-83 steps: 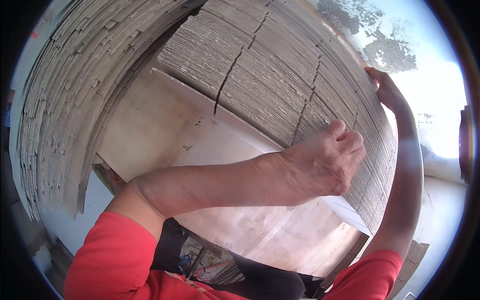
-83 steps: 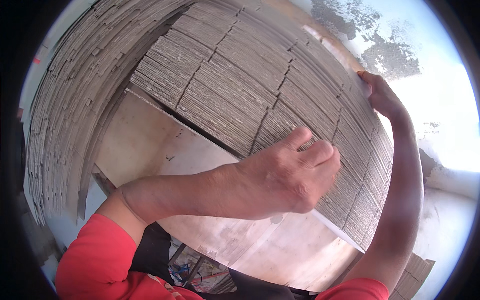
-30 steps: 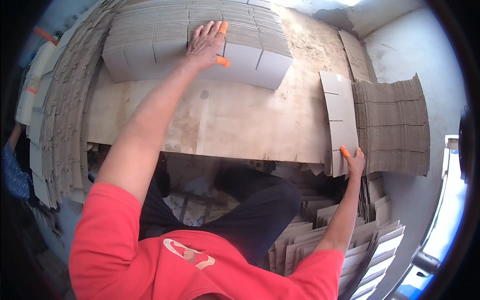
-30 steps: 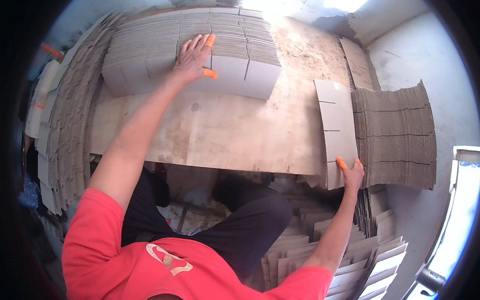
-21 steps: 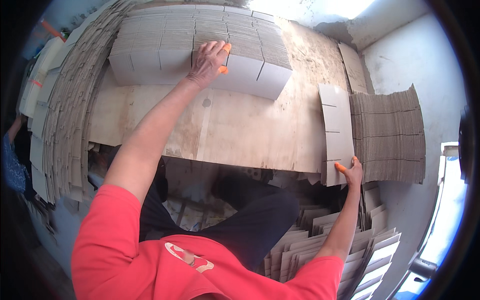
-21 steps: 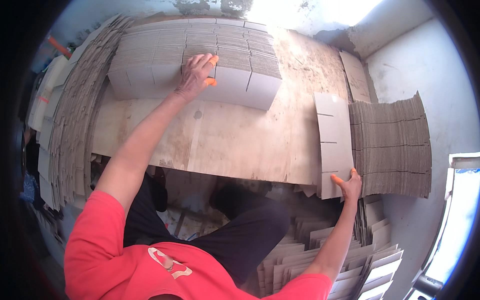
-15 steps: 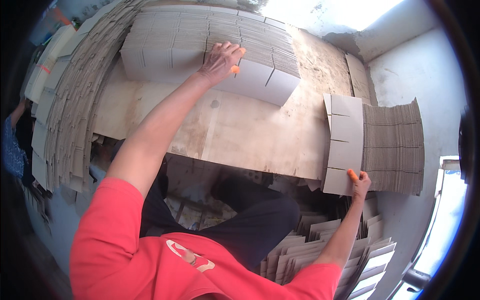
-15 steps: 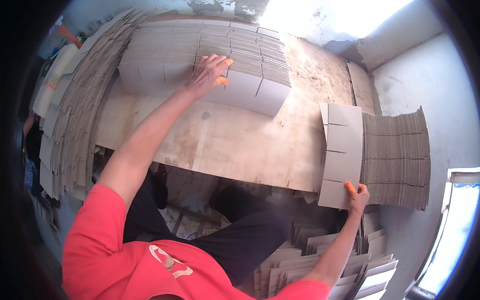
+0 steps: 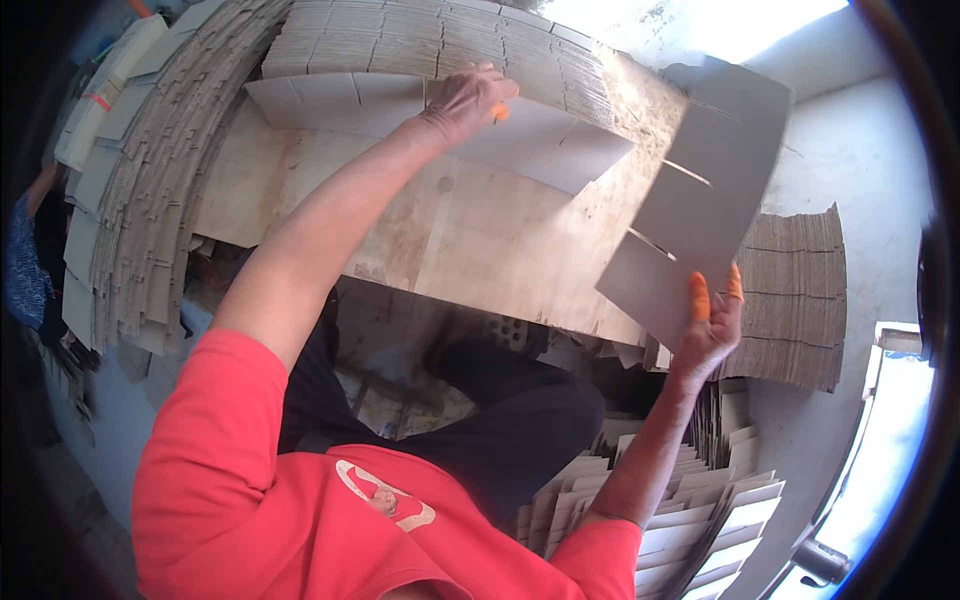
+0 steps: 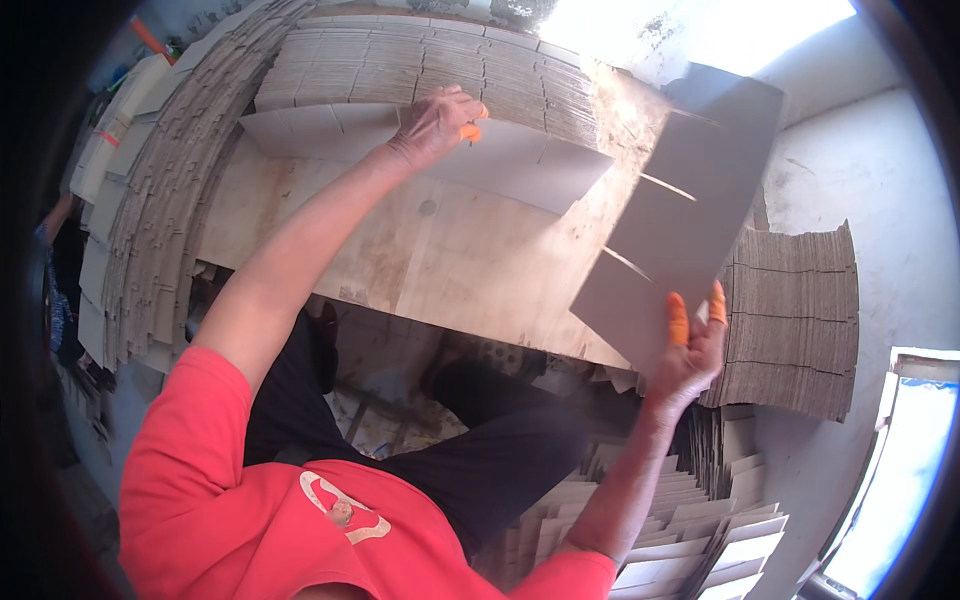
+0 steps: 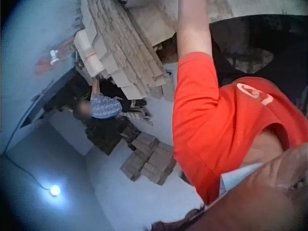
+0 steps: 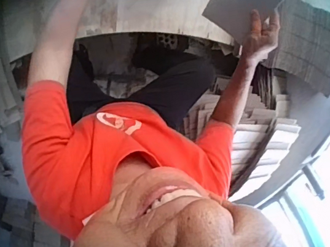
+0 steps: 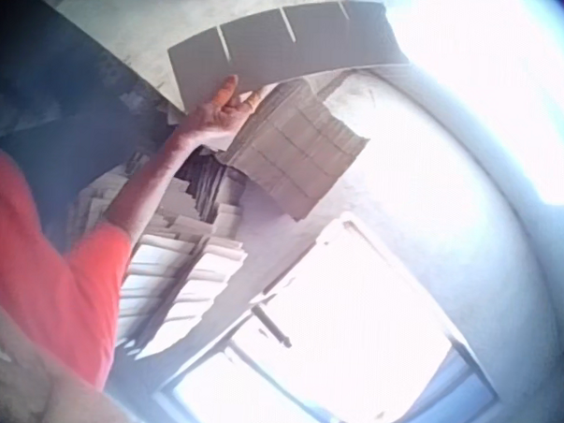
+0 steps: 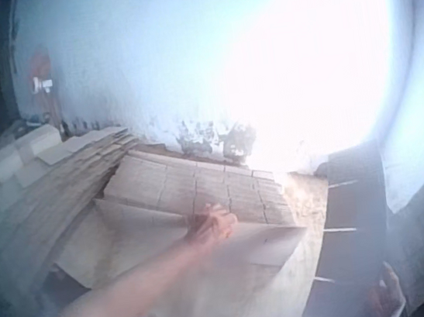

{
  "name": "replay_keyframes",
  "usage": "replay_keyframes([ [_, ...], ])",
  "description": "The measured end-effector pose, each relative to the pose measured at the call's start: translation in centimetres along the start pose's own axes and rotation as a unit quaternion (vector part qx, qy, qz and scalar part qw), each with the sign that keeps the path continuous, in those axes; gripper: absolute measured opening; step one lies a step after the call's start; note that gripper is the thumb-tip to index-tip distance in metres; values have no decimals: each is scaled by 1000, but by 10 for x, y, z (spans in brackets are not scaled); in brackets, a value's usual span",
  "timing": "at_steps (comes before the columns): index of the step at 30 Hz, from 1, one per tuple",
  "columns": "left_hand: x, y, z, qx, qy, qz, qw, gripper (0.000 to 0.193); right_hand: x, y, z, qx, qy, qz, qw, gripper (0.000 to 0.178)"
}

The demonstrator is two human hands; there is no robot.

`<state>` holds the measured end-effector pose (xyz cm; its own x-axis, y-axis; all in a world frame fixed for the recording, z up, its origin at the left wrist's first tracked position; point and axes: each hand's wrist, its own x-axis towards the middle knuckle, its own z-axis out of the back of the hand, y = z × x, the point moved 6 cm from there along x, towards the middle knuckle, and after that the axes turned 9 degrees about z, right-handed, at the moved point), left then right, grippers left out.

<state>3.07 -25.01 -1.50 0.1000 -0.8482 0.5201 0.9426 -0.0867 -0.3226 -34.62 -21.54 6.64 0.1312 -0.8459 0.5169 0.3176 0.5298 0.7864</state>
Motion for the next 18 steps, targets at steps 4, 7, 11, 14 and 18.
replay_keyframes([
  [4,-10,-15,9,-7,114,37,993,14,-6,36,-44,-112,26,29,993,40],
  [7,-27,-37,10,-30,127,14,991,15,-11,39,-60,-135,44,40,989,41],
  [11,-52,-49,0,-55,140,4,989,12,-13,47,-77,-175,60,77,980,41],
  [14,-60,-59,1,-69,144,0,987,7,-15,47,-83,-203,62,147,966,42],
  [18,-66,-77,13,-89,94,-41,991,6,-19,45,-89,-205,93,56,973,45],
])
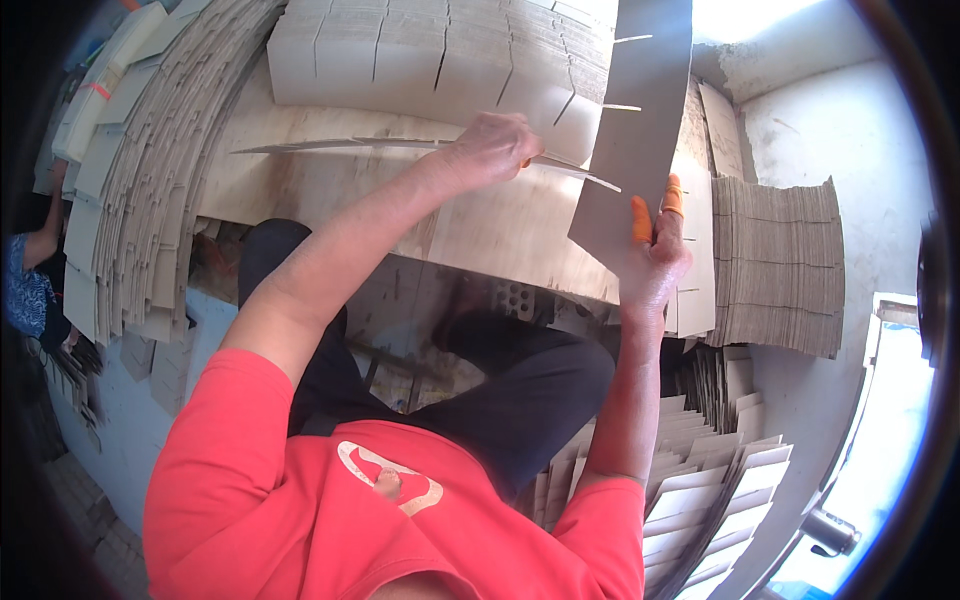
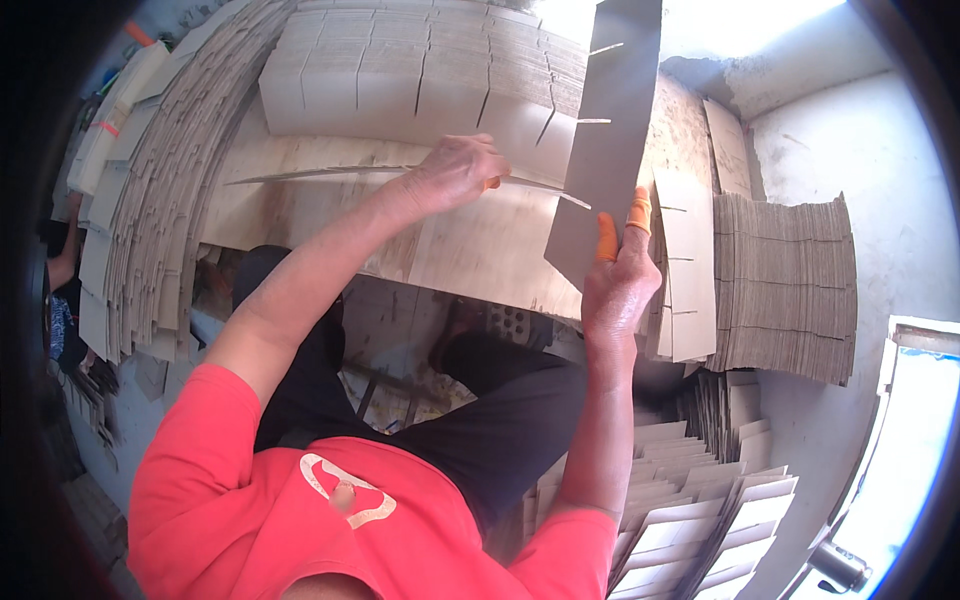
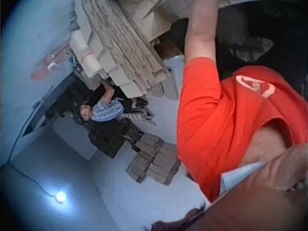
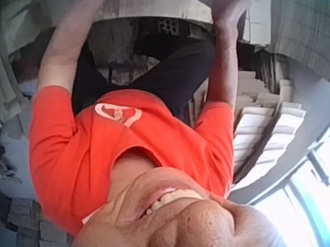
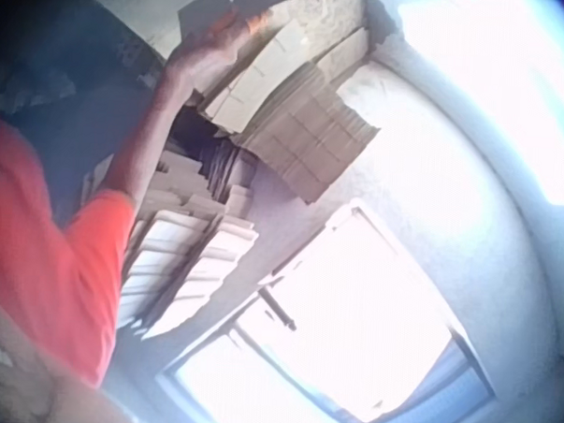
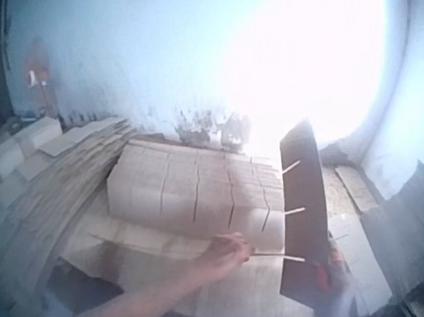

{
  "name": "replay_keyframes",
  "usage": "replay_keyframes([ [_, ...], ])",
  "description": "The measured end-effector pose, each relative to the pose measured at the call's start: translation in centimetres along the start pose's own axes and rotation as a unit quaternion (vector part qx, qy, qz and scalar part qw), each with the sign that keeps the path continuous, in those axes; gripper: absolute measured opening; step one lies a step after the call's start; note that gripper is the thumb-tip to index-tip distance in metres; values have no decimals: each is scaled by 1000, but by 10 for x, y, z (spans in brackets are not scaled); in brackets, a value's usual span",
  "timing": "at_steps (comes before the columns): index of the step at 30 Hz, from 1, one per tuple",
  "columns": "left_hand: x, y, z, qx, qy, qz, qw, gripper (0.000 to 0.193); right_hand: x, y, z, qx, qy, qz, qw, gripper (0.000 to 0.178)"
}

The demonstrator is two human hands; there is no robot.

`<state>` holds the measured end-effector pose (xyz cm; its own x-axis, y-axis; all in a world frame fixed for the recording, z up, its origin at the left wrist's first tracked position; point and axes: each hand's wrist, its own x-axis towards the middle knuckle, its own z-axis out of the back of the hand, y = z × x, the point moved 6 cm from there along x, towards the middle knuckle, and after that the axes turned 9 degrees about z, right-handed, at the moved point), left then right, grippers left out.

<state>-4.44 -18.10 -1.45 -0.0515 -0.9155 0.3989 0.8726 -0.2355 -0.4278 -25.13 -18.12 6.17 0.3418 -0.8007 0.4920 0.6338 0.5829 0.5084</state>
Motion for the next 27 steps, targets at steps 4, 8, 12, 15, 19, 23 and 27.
replay_keyframes([
  [4,-5,-23,5,-10,-12,-18,1000,5,-7,-4,-7,-23,-26,65,997,46],
  [8,-12,-41,14,-25,-10,-25,999,5,-12,-3,-19,-29,18,115,993,58],
  [12,-22,-55,19,-24,-21,-53,998,3,-27,-12,-30,-56,81,58,993,68],
  [15,-28,-60,20,3,0,-64,998,4,-34,-12,-26,-143,59,51,987,63],
  [19,-29,-58,19,-2,-11,-62,998,4,-30,9,-26,-201,66,92,973,59],
  [23,-35,-72,21,-33,4,-93,995,4,-33,-8,-41,-143,127,27,981,57],
  [27,-29,-64,21,-106,106,-17,989,19,-46,-21,-45,-61,99,23,993,58],
])
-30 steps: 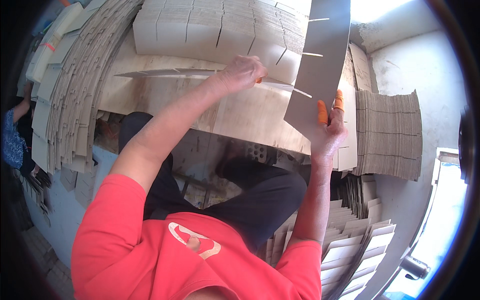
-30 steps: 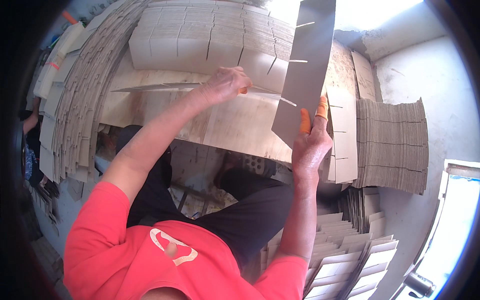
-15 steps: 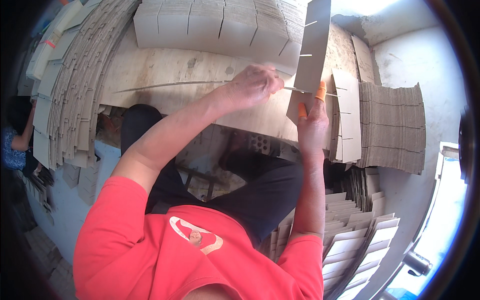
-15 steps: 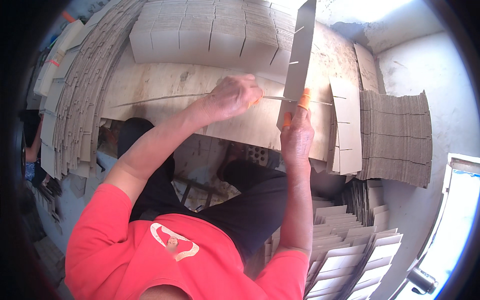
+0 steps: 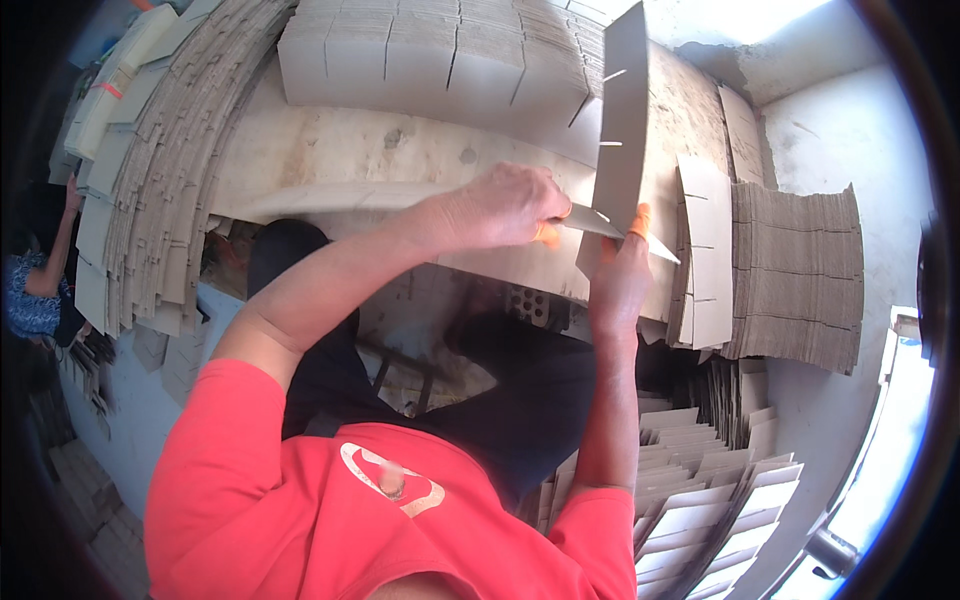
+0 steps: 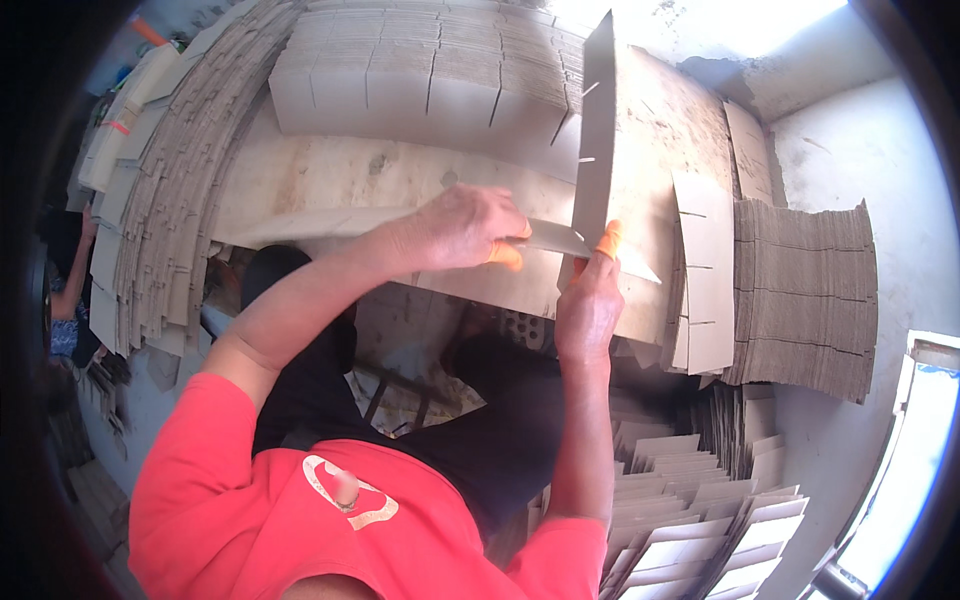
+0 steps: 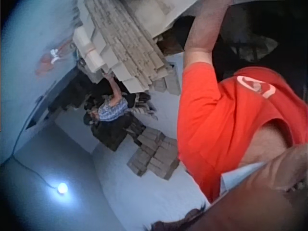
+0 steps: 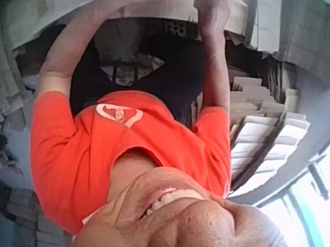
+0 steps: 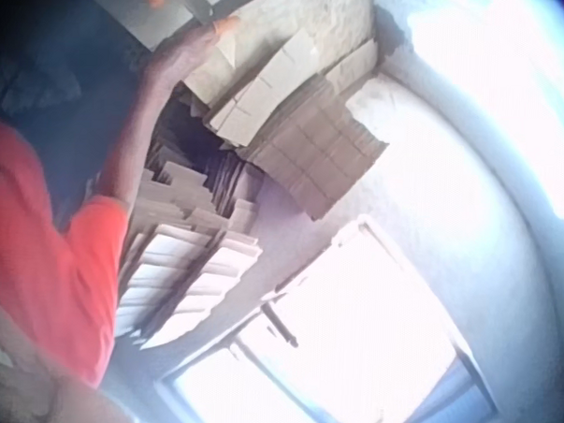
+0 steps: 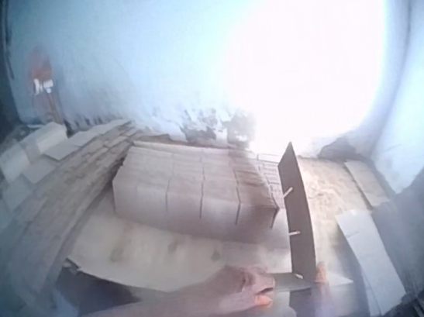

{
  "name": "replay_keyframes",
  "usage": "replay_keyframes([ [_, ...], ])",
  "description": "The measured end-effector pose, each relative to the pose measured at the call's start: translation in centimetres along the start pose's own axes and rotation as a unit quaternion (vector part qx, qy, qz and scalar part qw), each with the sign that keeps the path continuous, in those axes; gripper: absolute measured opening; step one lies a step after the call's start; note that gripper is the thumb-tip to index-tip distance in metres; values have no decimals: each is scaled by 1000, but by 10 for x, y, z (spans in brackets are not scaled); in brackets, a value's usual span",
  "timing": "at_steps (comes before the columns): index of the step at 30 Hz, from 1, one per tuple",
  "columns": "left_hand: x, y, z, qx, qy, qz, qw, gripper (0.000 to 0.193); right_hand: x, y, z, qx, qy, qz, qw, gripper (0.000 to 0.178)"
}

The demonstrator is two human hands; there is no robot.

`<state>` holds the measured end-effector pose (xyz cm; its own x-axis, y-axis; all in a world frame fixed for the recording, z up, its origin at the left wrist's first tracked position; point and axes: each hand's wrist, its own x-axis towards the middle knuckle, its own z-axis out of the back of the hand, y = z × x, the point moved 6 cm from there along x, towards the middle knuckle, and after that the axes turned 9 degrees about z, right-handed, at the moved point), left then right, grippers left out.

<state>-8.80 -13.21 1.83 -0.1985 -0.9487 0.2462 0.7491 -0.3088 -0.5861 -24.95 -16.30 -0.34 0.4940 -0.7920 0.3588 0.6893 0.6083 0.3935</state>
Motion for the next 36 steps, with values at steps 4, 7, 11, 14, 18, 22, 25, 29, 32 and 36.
replay_keyframes([
  [4,39,24,45,33,30,123,991,40,-7,-2,-2,63,-53,-34,996,62],
  [7,78,81,54,232,-88,67,966,48,0,1,-9,87,-44,-36,995,64],
  [11,103,122,23,364,-117,50,923,39,2,1,-8,65,-70,12,995,67],
  [14,106,137,8,409,-142,35,901,35,3,1,-7,68,-74,15,995,67],
  [18,110,143,4,398,-101,48,911,36,4,0,-6,81,-78,11,994,66],
  [22,105,130,8,334,-108,15,936,35,3,0,-3,53,-106,43,992,65],
  [25,97,129,14,384,-183,10,905,37,2,3,-2,64,-109,44,991,57],
  [29,105,134,13,390,-148,22,909,30,0,7,0,60,-124,56,989,60],
  [32,101,127,18,340,-142,11,930,20,1,9,2,70,-132,53,987,64],
  [36,88,120,18,231,-106,29,967,8,1,13,1,65,-129,79,986,65],
])
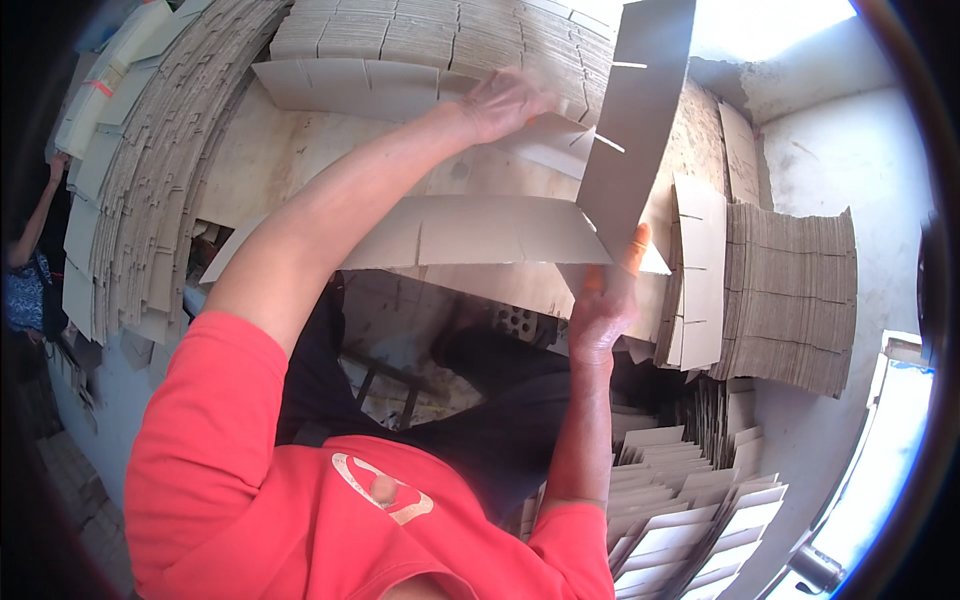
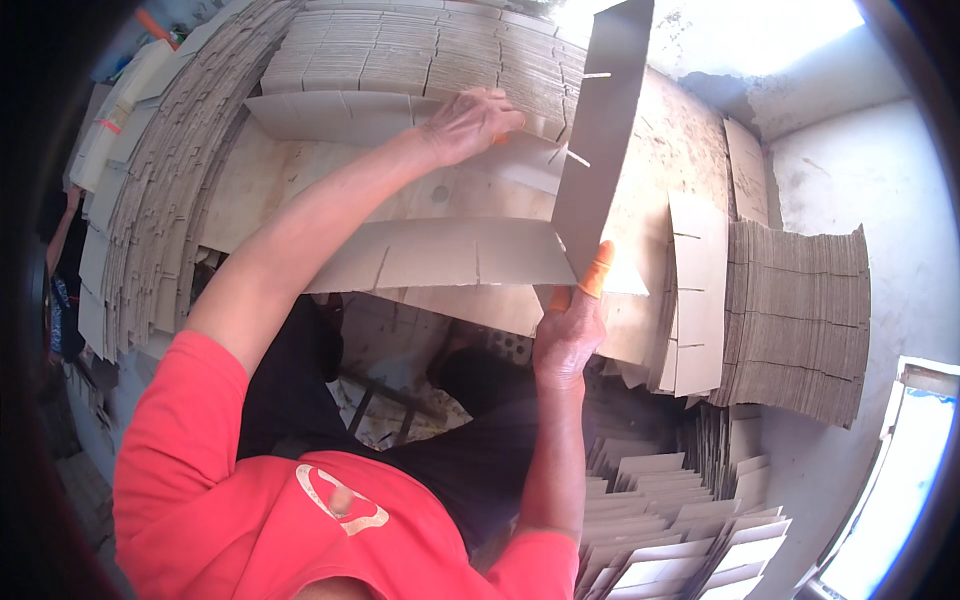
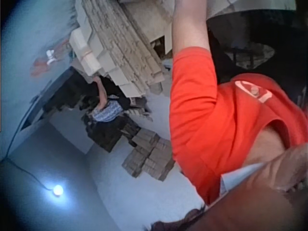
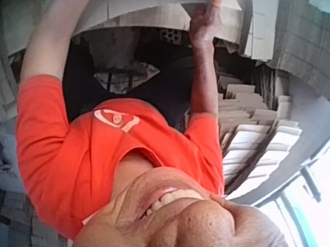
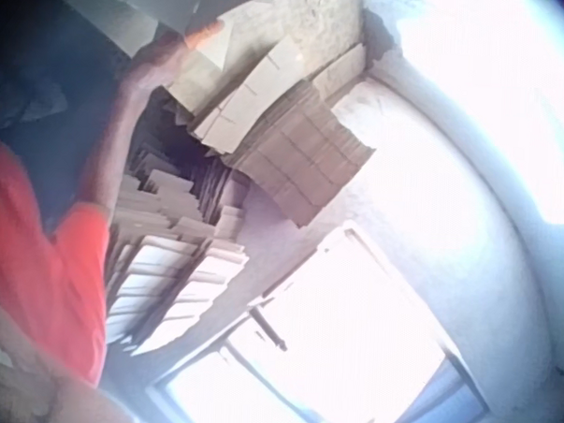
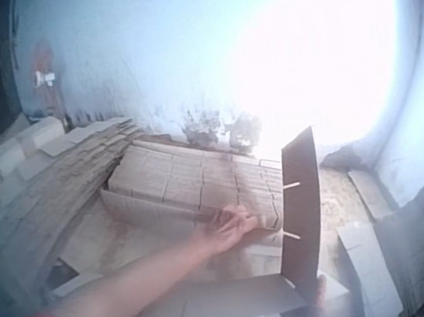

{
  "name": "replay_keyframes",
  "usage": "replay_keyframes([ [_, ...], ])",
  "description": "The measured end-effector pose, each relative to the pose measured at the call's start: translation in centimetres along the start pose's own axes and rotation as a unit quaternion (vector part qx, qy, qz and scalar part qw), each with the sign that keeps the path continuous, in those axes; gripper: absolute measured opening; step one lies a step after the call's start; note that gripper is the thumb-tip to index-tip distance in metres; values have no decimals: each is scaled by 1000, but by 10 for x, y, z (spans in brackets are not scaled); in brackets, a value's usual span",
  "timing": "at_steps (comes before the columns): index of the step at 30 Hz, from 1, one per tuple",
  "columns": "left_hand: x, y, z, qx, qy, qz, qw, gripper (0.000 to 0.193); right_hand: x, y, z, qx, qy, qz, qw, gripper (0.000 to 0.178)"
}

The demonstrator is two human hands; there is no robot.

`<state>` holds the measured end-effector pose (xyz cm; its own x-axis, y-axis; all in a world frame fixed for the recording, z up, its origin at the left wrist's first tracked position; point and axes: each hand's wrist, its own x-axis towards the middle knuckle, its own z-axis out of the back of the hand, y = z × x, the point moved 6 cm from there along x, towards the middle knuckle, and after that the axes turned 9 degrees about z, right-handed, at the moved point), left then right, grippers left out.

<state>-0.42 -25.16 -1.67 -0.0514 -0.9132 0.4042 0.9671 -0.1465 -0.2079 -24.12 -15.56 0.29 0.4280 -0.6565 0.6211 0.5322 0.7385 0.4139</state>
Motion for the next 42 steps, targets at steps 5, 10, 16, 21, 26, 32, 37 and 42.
replay_keyframes([
  [5,-15,-20,12,-64,-22,-22,997,6,-10,1,-5,33,49,-19,998,67],
  [10,-25,-50,27,-102,-58,-57,991,7,-21,1,0,-2,68,-26,997,73],
  [16,-38,-94,54,-172,-39,-109,978,4,-40,-9,-3,-36,109,-75,991,75],
  [21,-35,-83,58,-232,74,-40,969,27,-46,-6,4,-15,105,-124,987,72],
  [26,11,-44,70,-155,154,76,973,53,-48,2,11,-18,53,-21,998,73],
  [32,34,7,-6,142,24,26,989,45,-52,1,6,9,73,-59,996,73],
  [37,23,15,-23,136,-56,-19,989,25,-54,-2,5,20,71,-60,995,71],
  [42,21,6,-8,92,-46,-26,994,13,-50,-5,5,18,35,-37,999,71],
])
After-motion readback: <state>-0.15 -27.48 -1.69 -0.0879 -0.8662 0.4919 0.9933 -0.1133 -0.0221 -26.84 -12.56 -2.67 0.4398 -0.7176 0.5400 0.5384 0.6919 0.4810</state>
